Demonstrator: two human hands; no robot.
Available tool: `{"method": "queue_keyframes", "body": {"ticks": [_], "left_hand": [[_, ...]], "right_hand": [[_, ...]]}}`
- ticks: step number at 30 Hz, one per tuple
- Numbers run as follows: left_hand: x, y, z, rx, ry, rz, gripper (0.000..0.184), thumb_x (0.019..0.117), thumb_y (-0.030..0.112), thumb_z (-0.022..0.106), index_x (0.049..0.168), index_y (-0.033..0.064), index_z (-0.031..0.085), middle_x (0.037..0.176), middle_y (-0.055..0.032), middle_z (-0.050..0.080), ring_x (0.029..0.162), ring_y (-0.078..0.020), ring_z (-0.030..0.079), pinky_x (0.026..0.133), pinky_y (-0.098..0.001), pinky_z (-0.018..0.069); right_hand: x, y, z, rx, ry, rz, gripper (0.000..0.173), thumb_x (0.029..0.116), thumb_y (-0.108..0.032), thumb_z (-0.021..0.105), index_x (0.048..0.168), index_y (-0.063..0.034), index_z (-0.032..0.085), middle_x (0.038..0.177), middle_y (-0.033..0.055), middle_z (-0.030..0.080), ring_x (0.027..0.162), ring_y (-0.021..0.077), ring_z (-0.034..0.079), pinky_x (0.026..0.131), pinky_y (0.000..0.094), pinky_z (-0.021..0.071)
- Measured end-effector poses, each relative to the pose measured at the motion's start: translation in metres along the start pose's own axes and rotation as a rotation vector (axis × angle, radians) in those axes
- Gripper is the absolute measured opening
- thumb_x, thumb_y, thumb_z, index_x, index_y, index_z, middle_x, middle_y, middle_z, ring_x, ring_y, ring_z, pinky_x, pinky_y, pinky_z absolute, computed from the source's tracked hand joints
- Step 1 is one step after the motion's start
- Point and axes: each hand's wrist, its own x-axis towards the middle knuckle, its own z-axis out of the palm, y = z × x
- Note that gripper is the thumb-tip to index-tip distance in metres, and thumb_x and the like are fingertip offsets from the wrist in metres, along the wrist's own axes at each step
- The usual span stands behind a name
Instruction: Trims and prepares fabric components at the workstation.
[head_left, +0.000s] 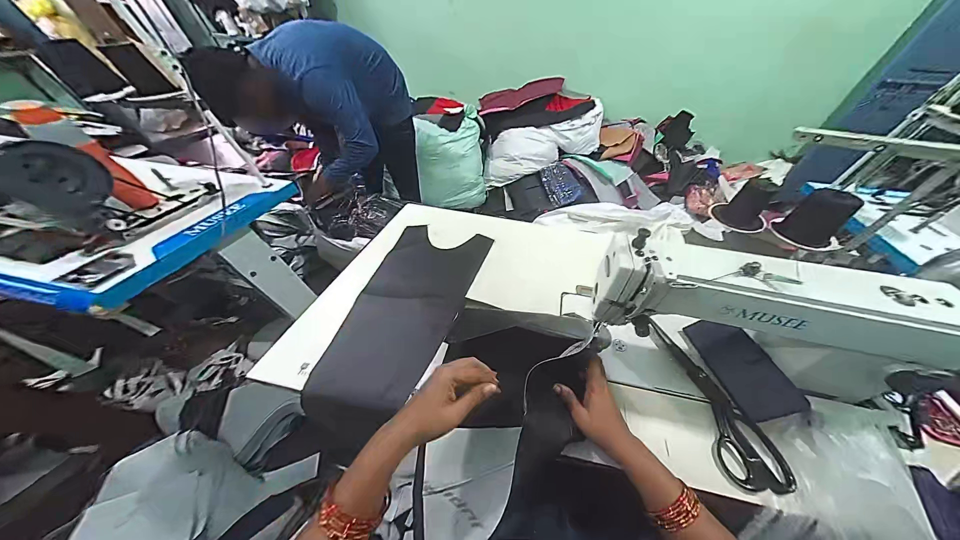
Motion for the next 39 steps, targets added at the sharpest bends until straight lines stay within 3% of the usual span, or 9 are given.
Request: {"method": "queue_keyframes", "body": {"ticks": [4, 7, 13, 19, 22, 27, 32, 36, 39], "left_hand": [[0.051, -0.021, 0.037, 0.204, -0.218, 0.074, 0.021, 0.0977, 0.007, 0.059, 0.105, -0.001, 0.077, 0.116, -0.0175, 0.073, 0.119, -0.0326, 0.065, 0.108, -0.0495, 0.048], [0.095, -0.028, 0.05, 0.35, -0.37, -0.129, 0.038, 0.1073, 0.021, 0.05, 0.141, 0.009, 0.062, 0.139, -0.0173, 0.064, 0.129, -0.0345, 0.061, 0.111, -0.0557, 0.0443], [0.141, -0.039, 0.057, 0.495, -0.112, -0.513, 0.043, 0.1094, 0.009, 0.039, 0.151, 0.0023, 0.047, 0.138, -0.0297, 0.057, 0.12, -0.0476, 0.062, 0.1, -0.0612, 0.0489], [0.148, -0.041, 0.061, 0.489, -0.038, -0.693, 0.04, 0.1123, 0.015, 0.035, 0.138, -0.0053, 0.056, 0.135, -0.0285, 0.061, 0.124, -0.0455, 0.061, 0.103, -0.0611, 0.0458], [0.139, -0.065, 0.05, 0.234, 0.042, -0.56, 0.044, 0.1122, 0.021, 0.035, 0.147, 0.0018, 0.053, 0.141, -0.0232, 0.061, 0.136, -0.036, 0.056, 0.116, -0.0544, 0.038], [0.128, -0.078, 0.045, -0.09, 0.19, -0.451, 0.051, 0.113, 0.032, 0.026, 0.15, 0.0063, 0.049, 0.104, -0.0118, 0.065, 0.083, -0.0139, 0.055, 0.078, -0.0326, 0.0469], [0.112, -0.058, 0.047, 0.162, 0.116, -0.383, 0.075, 0.1001, 0.024, 0.066, 0.162, 0.0066, 0.027, 0.153, -0.027, 0.038, 0.112, -0.0326, 0.063, 0.091, -0.0455, 0.0567], [0.089, -0.016, 0.066, 0.266, 0.041, -0.128, 0.05, 0.1027, 0.024, 0.053, 0.147, 0.0016, 0.053, 0.152, -0.0219, 0.049, 0.141, -0.037, 0.047, 0.116, -0.0547, 0.0375], [0.085, 0.006, 0.078, 0.068, -0.125, -0.325, 0.056, 0.11, 0.035, 0.035, 0.155, 0.0021, 0.042, 0.156, -0.0219, 0.045, 0.145, -0.0306, 0.044, 0.12, -0.046, 0.0344]], "right_hand": [[-0.001, 0.004, 0.002, 0.061, 0.032, 0.014, 0.087, 0.0862, -0.033, 0.076, 0.144, 0.0172, 0.036, 0.138, 0.0328, 0.055, 0.124, 0.0326, 0.062, 0.104, 0.0398, 0.0519], [-0.002, 0.005, 0.004, 0.074, 0.066, -0.003, 0.091, 0.0845, -0.032, 0.079, 0.146, 0.0175, 0.034, 0.141, 0.0334, 0.053, 0.125, 0.0333, 0.061, 0.104, 0.0405, 0.052], [0.003, 0.008, 0.006, -0.029, 0.031, -0.155, 0.091, 0.0836, -0.033, 0.078, 0.15, 0.0139, 0.036, 0.149, 0.0327, 0.047, 0.127, 0.0388, 0.059, 0.096, 0.0447, 0.055], [0.031, -0.038, -0.014, -0.154, -0.333, 0.098, 0.076, 0.0894, -0.016, 0.075, 0.156, -0.0015, 0.041, 0.164, 0.0272, 0.027, 0.15, 0.0475, 0.028, 0.12, 0.0562, 0.0305], [0.032, -0.045, 0.003, -0.184, -0.391, 0.001, 0.057, 0.1032, -0.021, 0.05, 0.157, -0.0043, 0.04, 0.17, 0.0229, 0.015, 0.158, 0.0422, 0.009, 0.127, 0.0569, 0.013], [0.024, -0.037, 0.034, -0.557, -0.488, -0.073, 0.071, 0.1063, -0.054, 0.027, 0.165, -0.013, 0.024, 0.17, 0.0242, 0.011, 0.158, 0.0447, 0.004, 0.119, 0.0745, 0.0016], [0.042, -0.045, 0.026, -0.555, -0.62, 0.022, 0.073, 0.1055, -0.057, 0.03, 0.167, -0.0189, 0.016, 0.173, 0.0169, 0.003, 0.158, 0.0401, -0.007, 0.117, 0.0751, -0.0075], [0.043, -0.04, 0.026, -0.534, -0.567, -0.015, 0.072, 0.1042, -0.056, 0.031, 0.164, -0.0153, 0.028, 0.172, 0.0148, 0.013, 0.159, 0.0388, -0.003, 0.118, 0.0736, -0.0066], [0.042, -0.034, 0.024, -0.35, -0.456, 0.001, 0.062, 0.103, -0.042, 0.041, 0.154, -0.0068, 0.045, 0.167, 0.0164, 0.03, 0.159, 0.0349, 0.008, 0.123, 0.0653, -0.0055]]}}
